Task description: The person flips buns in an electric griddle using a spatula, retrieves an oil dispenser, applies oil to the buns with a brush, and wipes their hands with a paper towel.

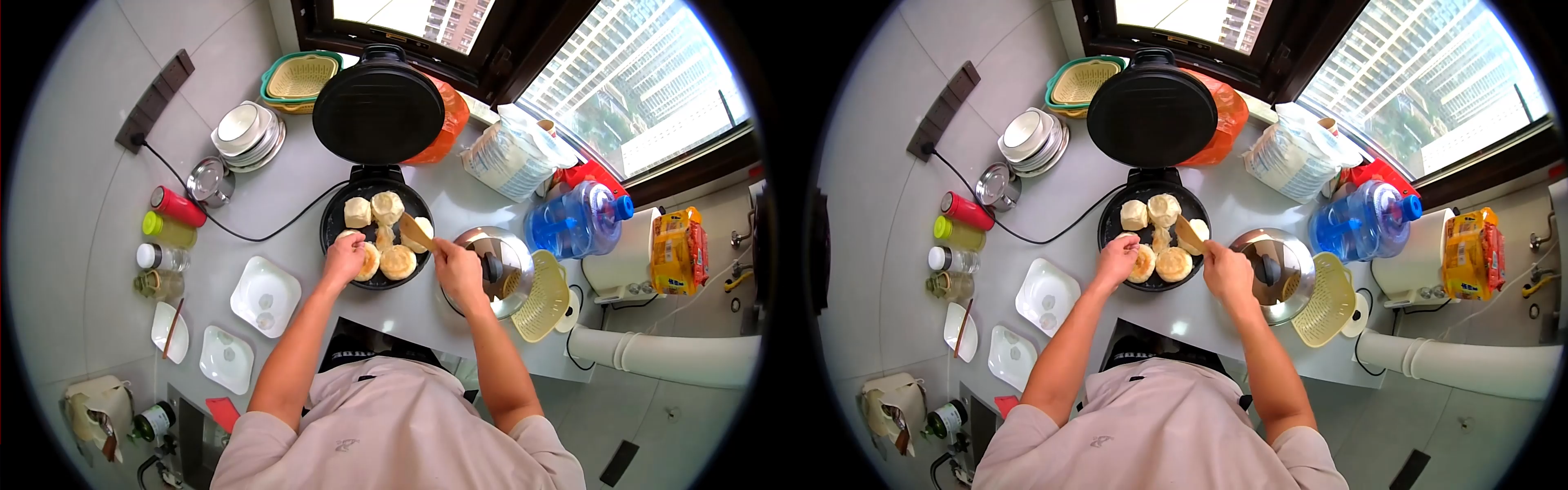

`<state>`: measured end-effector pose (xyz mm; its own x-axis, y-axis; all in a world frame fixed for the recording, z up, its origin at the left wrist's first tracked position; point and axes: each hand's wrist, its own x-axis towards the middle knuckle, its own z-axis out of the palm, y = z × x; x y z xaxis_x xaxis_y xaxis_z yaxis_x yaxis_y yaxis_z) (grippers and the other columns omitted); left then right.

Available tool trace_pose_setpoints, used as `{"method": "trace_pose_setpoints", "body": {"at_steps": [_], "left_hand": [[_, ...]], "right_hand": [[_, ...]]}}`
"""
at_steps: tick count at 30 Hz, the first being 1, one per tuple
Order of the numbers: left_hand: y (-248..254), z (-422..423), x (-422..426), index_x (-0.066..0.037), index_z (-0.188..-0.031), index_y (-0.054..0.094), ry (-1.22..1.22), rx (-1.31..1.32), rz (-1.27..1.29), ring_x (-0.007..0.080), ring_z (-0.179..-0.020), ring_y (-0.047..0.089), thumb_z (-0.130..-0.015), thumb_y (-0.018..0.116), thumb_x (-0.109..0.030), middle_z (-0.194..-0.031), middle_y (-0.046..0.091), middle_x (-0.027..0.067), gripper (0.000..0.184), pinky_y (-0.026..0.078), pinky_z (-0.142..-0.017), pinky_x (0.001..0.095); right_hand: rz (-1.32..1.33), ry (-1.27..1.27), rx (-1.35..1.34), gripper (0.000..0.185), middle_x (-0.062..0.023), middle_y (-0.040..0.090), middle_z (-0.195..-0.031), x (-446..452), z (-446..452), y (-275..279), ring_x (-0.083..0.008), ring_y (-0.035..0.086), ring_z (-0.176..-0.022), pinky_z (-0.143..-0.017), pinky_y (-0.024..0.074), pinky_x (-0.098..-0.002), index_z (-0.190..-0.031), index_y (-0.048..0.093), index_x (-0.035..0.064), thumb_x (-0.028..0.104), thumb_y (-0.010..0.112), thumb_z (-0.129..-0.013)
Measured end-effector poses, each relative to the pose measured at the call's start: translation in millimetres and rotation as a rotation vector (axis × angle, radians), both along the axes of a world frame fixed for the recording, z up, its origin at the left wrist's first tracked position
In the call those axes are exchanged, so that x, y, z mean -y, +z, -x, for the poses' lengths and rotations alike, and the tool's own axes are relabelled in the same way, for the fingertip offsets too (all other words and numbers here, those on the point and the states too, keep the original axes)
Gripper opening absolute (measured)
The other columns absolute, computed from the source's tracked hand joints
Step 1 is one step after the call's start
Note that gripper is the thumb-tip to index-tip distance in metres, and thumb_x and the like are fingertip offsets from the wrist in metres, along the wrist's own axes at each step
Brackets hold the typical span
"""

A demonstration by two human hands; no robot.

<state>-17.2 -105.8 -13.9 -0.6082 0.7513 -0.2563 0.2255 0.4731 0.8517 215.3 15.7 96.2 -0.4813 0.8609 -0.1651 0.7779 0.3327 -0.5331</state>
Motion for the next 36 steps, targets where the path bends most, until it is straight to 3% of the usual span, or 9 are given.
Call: {"method": "trace_pose_setpoints", "body": {"at_steps": [7, 11, 13, 14, 17, 21, 24, 31, 36], "left_hand": [[-23, -8, -24, -0.005, -0.124, 0.075, -0.069, -0.054, 0.027, 0.0326, -0.113, 0.074, -0.096, 0.061, -0.009, -0.119, 0.078, 0.0188, 0.032, 0.057, -0.096, 0.0410], [-25, -8, -40, -0.003, -0.123, 0.074, -0.187, -0.098, 0.167, 0.0315, -0.110, 0.074, -0.097, 0.059, -0.009, -0.118, 0.078, 0.0181, 0.030, 0.056, -0.094, 0.0401], [-65, 2, -40, -0.002, -0.118, 0.073, -0.081, 0.444, -0.101, 0.0309, -0.105, 0.073, -0.098, 0.058, -0.009, -0.115, 0.078, 0.0171, 0.026, 0.055, -0.091, 0.0388], [-66, 10, -36, -0.001, -0.114, 0.073, -0.092, 0.513, -0.066, 0.0290, -0.101, 0.072, -0.098, 0.058, -0.008, -0.113, 0.078, 0.0160, 0.023, 0.055, -0.090, 0.0385], [-2, 15, -9, 0.000, -0.117, 0.071, -0.048, 0.187, 0.149, 0.0284, -0.105, 0.074, -0.097, 0.059, -0.007, -0.117, 0.079, 0.0152, 0.025, 0.055, -0.091, 0.0372], [3, 15, 20, -0.003, -0.136, 0.067, 0.095, 0.100, -0.055, 0.0276, -0.112, 0.076, -0.093, 0.062, -0.008, -0.124, 0.079, 0.0134, 0.043, 0.057, -0.095, 0.0370], [18, 16, 26, -0.006, -0.135, 0.070, 0.067, 0.053, -0.039, 0.0274, -0.104, 0.077, -0.093, 0.065, -0.010, -0.117, 0.080, 0.0121, 0.043, 0.058, -0.093, 0.0383], [2, 14, 49, -0.005, -0.123, 0.075, 0.075, 0.013, -0.040, 0.0265, -0.094, 0.077, -0.091, 0.070, -0.013, -0.101, 0.080, 0.0133, 0.034, 0.059, -0.087, 0.0381], [-14, 19, 62, -0.003, -0.124, 0.075, 0.122, -0.015, -0.072, 0.0230, -0.093, 0.076, -0.093, 0.071, -0.012, -0.101, 0.080, 0.0113, 0.033, 0.059, -0.087, 0.0361]], "right_hand": [[0.009, -0.059, -0.044, 0.029, -0.0253, 0.075, -0.096, 32, 9, -37, -0.0492, 0.072, -0.092, -0.084, 0.0576, -0.0573, -0.125, 0.075, 0.0148, 0.026, 0.059, -0.103], [0.275, -0.206, -0.261, 0.034, -0.0173, 0.078, -0.086, 40, 9, -41, -0.0308, 0.078, -0.081, -0.078, 0.0594, -0.0434, -0.133, 0.074, 0.0105, 0.022, 0.063, -0.103], [0.295, -0.237, -0.312, 0.034, -0.0145, 0.078, -0.083, 44, 8, -36, -0.0259, 0.077, -0.078, -0.076, 0.0591, -0.0401, -0.134, 0.074, 0.0102, 0.020, 0.065, -0.102], [0.315, -0.266, -0.364, 0.035, -0.0116, 0.077, -0.080, 46, 8, -34, -0.0211, 0.077, -0.076, -0.074, 0.0587, -0.0369, -0.135, 0.074, 0.0100, 0.018, 0.066, -0.102], [0.268, -0.148, -0.381, 0.033, -0.0123, 0.077, -0.078, 49, 6, -31, -0.0247, 0.077, -0.074, -0.073, 0.0591, -0.0384, -0.133, 0.075, 0.0112, 0.017, 0.066, -0.102], [0.028, -0.151, -0.344, 0.031, -0.0153, 0.076, -0.080, 47, -3, -37, -0.0320, 0.076, -0.075, -0.071, 0.0594, -0.0428, -0.131, 0.076, 0.0148, 0.019, 0.067, -0.102], [-0.123, -0.043, -0.195, 0.027, -0.0193, 0.075, -0.084, 55, -3, -39, -0.0417, 0.073, -0.078, -0.071, 0.0585, -0.0510, -0.126, 0.077, 0.0195, 0.021, 0.068, -0.100], [-0.282, 0.106, -0.022, 0.031, -0.0162, 0.073, -0.076, 57, 18, -37, -0.0400, 0.072, -0.072, -0.064, 0.0557, -0.0542, -0.129, 0.073, 0.0203, 0.018, 0.067, -0.099], [-0.321, 0.158, -0.113, 0.032, -0.0139, 0.072, -0.076, 68, 7, -24, -0.0366, 0.072, -0.070, -0.061, 0.0558, -0.0494, -0.129, 0.072, 0.0183, 0.015, 0.067, -0.098]]}}
